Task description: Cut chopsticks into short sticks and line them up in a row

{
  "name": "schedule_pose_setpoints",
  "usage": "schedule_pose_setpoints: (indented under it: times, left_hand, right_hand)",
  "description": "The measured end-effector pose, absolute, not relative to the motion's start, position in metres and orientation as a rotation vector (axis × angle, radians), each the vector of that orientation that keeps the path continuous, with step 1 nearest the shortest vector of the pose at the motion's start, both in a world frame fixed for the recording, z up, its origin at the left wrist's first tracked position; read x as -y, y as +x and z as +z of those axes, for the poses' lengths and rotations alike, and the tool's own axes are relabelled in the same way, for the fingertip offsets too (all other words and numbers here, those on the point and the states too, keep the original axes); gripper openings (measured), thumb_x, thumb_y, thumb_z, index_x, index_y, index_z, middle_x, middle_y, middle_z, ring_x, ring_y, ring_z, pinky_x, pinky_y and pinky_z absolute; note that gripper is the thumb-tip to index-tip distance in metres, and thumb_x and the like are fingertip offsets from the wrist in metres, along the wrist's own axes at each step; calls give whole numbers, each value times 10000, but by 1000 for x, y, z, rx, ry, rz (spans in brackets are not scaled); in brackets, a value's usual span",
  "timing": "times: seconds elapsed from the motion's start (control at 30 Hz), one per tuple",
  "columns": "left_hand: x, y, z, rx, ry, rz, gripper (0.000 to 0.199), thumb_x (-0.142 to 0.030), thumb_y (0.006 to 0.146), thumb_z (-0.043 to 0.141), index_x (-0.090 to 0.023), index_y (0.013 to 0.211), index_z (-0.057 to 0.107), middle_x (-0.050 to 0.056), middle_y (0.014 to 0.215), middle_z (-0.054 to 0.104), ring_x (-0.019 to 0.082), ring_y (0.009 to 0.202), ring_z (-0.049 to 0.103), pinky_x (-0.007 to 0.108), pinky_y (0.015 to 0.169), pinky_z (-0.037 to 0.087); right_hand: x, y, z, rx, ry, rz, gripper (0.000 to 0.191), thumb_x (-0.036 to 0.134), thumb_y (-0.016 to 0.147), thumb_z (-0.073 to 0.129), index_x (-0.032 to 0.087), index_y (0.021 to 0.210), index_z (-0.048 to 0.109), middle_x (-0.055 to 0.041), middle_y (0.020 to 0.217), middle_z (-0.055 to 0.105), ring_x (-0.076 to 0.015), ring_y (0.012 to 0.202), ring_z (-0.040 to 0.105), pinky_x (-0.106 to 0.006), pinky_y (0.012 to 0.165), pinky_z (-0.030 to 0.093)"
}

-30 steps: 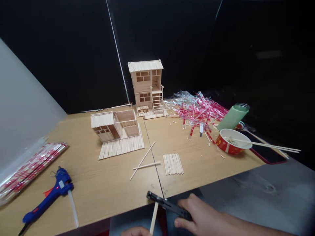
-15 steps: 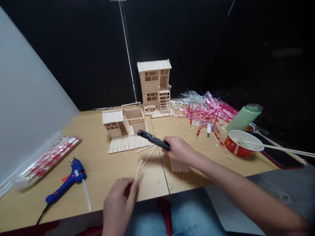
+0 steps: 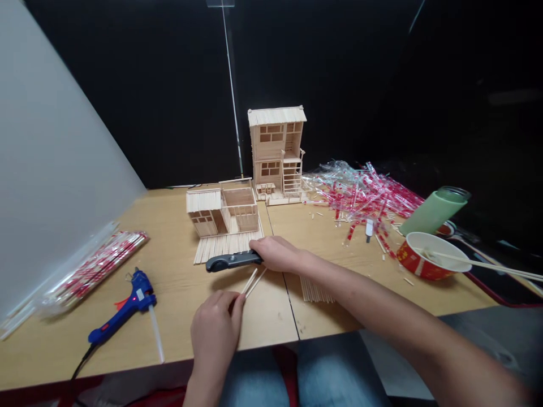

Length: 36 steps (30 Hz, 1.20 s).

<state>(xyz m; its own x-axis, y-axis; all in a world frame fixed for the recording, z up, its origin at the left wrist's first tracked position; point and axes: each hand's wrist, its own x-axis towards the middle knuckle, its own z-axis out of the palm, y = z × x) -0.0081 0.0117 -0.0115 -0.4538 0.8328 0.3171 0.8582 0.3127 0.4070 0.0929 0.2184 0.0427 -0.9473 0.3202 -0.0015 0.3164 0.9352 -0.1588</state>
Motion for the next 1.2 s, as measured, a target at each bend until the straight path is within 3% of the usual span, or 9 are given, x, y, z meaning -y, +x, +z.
schedule_pose_setpoints:
  times: [0.17,0.3,0.43,0.6,0.77,1.0,1.07,1.2]
  left_hand:
    - [-1,-8,-11,2361,-1652,-1111,227,-352,964,563,-212,860,709,48,838,725,213,783,657,315,729,447]
    - [9,4,-2,2070,-1628,-1379,84,-215,934,619,-201,887,686,48,814,713,189,777,640,314,763,466]
    - [11,10,3,1909,-1570,-1582,85,-124,901,643,-202,885,675,39,799,705,175,765,645,297,722,500]
    - [6,12,1,1787,-1579,-1661,137,-57,867,676,-191,894,686,21,802,702,152,749,651,276,697,516]
    - [3,22,0,1797,-1675,-1681,145,-54,873,672,-194,908,688,14,796,697,140,733,638,267,685,504]
    - [2,31,-5,1972,-1714,-1744,92,-134,905,658,-206,861,697,1,775,696,132,715,633,244,676,487]
    - [-1,30,-3,2062,-1652,-1802,97,-196,912,661,-204,828,708,6,781,706,134,730,648,229,673,490]
    - [-15,25,5,2231,-1407,-2025,177,-324,893,681,-197,788,749,7,716,701,139,683,645,216,636,486]
  right_hand:
    - [-218,86,44,3111,-405,211,149,153,933,506,159,1038,612,-121,990,729,-228,808,659,-291,657,374]
    - [-218,85,47,3108,-369,213,131,169,929,518,165,1032,597,-108,955,729,-217,771,643,-291,651,370]
    - [-226,91,52,3023,-394,225,142,197,928,519,181,1062,559,-94,998,718,-218,796,643,-286,642,357]
    - [-235,97,50,2992,-397,291,161,170,882,556,206,1039,557,-60,948,716,-196,765,640,-258,598,339]
    - [-229,96,36,3020,-382,307,107,151,889,533,189,981,574,-94,889,718,-216,705,627,-283,565,294]
    - [-226,94,39,2931,-423,444,247,125,763,628,179,989,543,-80,896,691,-198,720,598,-268,581,340]
    - [-222,99,44,2763,-438,667,256,126,719,637,191,937,520,-35,858,655,-169,715,576,-251,595,370]
    - [-198,117,50,2040,-328,1644,238,159,685,605,227,799,408,61,699,519,-108,587,489,-240,571,391]
